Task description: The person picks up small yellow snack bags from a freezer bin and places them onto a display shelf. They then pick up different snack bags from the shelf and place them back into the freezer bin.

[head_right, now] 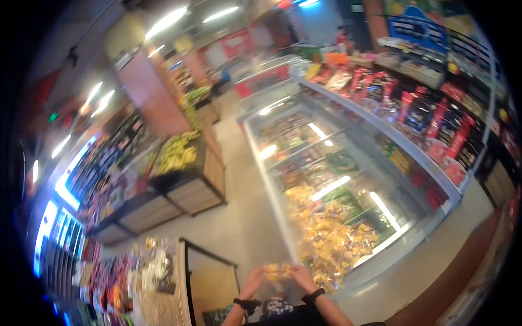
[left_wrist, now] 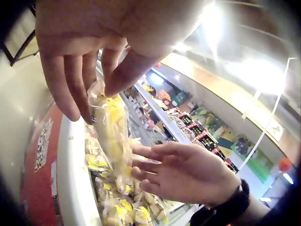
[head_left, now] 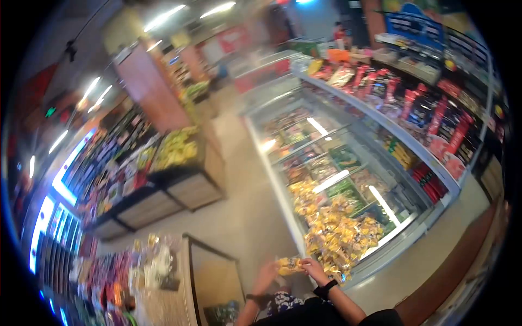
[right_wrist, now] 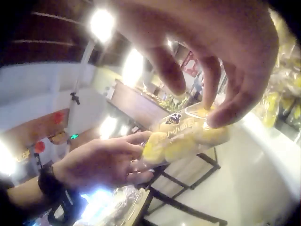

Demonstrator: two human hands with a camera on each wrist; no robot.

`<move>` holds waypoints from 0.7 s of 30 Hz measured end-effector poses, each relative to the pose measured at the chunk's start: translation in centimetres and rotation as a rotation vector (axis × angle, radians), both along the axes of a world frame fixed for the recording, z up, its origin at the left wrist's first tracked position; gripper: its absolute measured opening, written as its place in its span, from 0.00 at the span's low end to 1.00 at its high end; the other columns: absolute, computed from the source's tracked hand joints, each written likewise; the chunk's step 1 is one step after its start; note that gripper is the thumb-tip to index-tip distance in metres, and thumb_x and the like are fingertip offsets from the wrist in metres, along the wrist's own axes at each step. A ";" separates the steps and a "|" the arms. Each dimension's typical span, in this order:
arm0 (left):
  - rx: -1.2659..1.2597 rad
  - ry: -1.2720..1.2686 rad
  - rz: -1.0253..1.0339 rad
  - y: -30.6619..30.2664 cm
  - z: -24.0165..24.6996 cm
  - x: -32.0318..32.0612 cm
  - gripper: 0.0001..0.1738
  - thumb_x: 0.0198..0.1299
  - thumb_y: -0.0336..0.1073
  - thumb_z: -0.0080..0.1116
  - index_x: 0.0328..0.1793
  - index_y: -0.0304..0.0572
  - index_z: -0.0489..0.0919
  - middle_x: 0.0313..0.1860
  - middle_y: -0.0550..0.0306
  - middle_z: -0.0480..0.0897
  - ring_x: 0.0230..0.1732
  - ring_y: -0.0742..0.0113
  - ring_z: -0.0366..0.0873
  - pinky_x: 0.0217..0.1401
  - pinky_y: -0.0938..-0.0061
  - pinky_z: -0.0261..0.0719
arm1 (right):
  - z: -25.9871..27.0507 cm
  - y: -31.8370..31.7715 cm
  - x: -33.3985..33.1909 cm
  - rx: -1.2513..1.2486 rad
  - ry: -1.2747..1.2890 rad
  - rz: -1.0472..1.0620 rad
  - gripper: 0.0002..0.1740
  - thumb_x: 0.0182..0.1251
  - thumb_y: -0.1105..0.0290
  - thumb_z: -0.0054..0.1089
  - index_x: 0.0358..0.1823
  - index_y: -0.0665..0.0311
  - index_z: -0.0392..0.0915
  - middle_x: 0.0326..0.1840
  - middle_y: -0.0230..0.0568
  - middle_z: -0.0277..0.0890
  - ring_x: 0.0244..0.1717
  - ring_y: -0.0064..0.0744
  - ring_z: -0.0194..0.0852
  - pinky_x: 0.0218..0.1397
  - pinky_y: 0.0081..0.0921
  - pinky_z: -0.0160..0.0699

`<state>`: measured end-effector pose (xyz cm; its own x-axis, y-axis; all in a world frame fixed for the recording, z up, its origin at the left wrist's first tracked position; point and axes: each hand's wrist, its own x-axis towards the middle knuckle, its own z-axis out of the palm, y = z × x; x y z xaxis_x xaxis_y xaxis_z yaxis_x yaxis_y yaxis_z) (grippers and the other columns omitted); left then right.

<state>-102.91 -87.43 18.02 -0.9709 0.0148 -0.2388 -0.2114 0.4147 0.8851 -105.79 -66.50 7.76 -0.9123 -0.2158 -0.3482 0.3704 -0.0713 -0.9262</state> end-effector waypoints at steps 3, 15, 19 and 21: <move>-0.058 0.028 -0.136 2.2 1.7 -5.0 0.19 0.62 0.37 0.57 0.58 0.40 0.77 0.54 0.52 0.77 0.52 0.62 0.76 0.54 0.70 0.75 | -1.5 0.6 -3.1 0.018 0.144 -0.191 0.16 0.65 0.68 0.58 0.53 0.63 0.78 0.38 0.34 0.78 0.35 0.22 0.77 0.37 0.20 0.77; 0.428 -0.126 -0.756 10.0 1.0 -22.8 0.20 0.71 0.40 0.47 0.63 0.36 0.74 0.58 0.51 0.78 0.54 0.60 0.77 0.58 0.66 0.76 | 10.5 4.6 -9.0 0.535 0.392 -0.588 0.19 0.61 0.70 0.59 0.54 0.65 0.77 0.56 0.45 0.70 0.56 0.37 0.70 0.56 0.29 0.73; 0.268 -0.008 -0.778 10.2 -1.1 -25.2 0.24 0.69 0.41 0.48 0.68 0.38 0.69 0.63 0.51 0.73 0.61 0.61 0.70 0.62 0.68 0.70 | 10.2 3.1 -8.7 0.344 0.195 -0.751 0.16 0.60 0.74 0.57 0.50 0.66 0.78 0.52 0.41 0.73 0.48 0.30 0.75 0.47 0.25 0.77; 0.295 -0.089 -0.762 8.9 -4.5 -25.9 0.32 0.64 0.36 0.57 0.73 0.39 0.64 0.71 0.50 0.66 0.73 0.58 0.59 0.73 0.67 0.58 | 10.9 1.9 -7.4 0.011 0.075 -0.823 0.13 0.64 0.73 0.55 0.49 0.64 0.78 0.47 0.36 0.77 0.43 0.24 0.77 0.41 0.20 0.77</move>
<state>-128.84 -78.58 13.57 -0.6470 0.7365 -0.1976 -0.0402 0.2259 0.9733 -113.24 -64.64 18.69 -0.7981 0.5346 -0.2779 0.1407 -0.2831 -0.9487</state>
